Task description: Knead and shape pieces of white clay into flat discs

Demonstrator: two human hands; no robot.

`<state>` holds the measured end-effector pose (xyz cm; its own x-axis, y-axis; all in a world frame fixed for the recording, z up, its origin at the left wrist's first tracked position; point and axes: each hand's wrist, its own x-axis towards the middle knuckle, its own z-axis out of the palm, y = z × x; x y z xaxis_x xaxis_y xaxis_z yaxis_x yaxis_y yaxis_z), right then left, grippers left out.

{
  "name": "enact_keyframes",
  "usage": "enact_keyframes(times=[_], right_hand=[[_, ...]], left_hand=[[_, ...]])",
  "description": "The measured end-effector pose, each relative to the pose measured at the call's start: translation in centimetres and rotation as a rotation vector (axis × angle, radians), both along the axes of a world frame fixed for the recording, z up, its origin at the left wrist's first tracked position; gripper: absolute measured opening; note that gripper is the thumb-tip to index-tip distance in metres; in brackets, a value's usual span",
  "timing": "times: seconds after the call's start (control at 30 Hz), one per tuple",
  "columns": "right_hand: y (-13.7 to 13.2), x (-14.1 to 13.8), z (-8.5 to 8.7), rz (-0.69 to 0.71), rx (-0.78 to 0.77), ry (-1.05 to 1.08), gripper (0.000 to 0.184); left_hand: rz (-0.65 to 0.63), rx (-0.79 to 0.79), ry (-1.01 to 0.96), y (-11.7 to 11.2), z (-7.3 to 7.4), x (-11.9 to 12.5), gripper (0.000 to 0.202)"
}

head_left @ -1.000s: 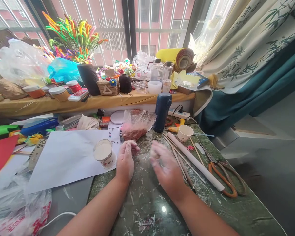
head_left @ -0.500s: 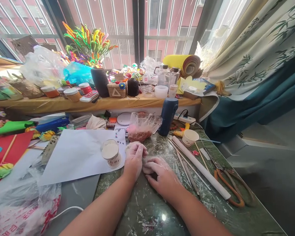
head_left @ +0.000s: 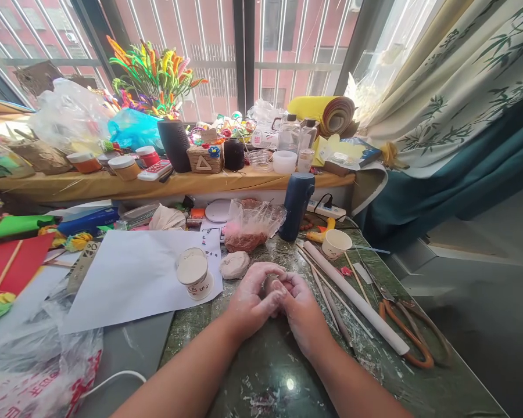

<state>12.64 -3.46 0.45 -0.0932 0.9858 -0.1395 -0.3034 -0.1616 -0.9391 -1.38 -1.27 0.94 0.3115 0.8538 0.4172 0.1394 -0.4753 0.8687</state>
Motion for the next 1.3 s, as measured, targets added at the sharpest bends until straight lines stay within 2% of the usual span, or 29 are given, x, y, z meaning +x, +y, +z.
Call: enact_keyframes(times=[0.13,0.27,0.4,0.47,0.53,0.6,0.63,0.7,0.77,0.8,0.87,0.93,1.0,1.07,1.3], right_hand=[[0.1,0.2,0.4,-0.065,-0.046,0.032,0.050],[0.0,0.6,0.1,-0.108,0.061,-0.053,0.050],[-0.1,0.5,-0.5,-0.158,0.053,-0.094,0.054],[-0.3,0.4,-0.5,-0.115,0.027,-0.079,0.057],[-0.5,0.8,0.0,-0.056,0.069,-0.122,0.055],[-0.3,2.1,1.3,-0.056,0.192,-0.288,0.046],[0.1,3.1,2.1,-0.099,0.275,-0.419,0.041],[1.7,5.9,3.9,-0.214,0.421,-0.760,0.035],[4.1,9.0,5.5,-0.335,0.488,-1.118,0.034],[5.4,10.5,6.1,-0.320,0.448,-1.265,0.033],[7.8,12.7,6.8,-0.158,0.324,-1.509,0.034],[9.5,13.9,6.8,-0.039,0.266,-1.604,0.031],[10.4,14.2,6.4,0.041,0.240,-1.648,0.028],[10.9,14.0,5.7,0.104,0.210,-1.693,0.031],[12.1,13.4,4.0,0.185,0.161,-1.749,0.034]], left_hand=[[-0.098,0.025,0.109,0.2,0.3,0.1,0.045],[-0.164,0.069,0.129,0.7,0.3,0.1,0.053],[-0.141,0.047,0.144,0.5,0.5,0.1,0.046],[-0.110,0.014,0.139,0.2,0.4,0.1,0.039],[-0.031,-0.051,0.059,0.0,0.2,0.1,0.039],[0.079,-0.168,-0.102,0.1,-0.2,0.1,0.043],[0.125,-0.239,-0.195,0.2,-0.4,0.1,0.044],[0.188,-0.383,-0.370,0.6,-0.5,0.2,0.044],[0.197,-0.509,-0.508,0.9,-0.3,0.4,0.045],[0.179,-0.565,-0.576,1.0,-0.1,0.4,0.047],[0.117,-0.671,-0.727,1.1,0.4,0.5,0.052],[0.039,-0.784,-0.870,1.1,1.0,0.5,0.057],[-0.016,-0.890,-0.959,1.2,1.3,0.3,0.059],[-0.013,-0.952,-1.004,1.3,1.4,0.2,0.058],[0.074,-0.956,-1.046,1.7,1.0,0.2,0.057]])
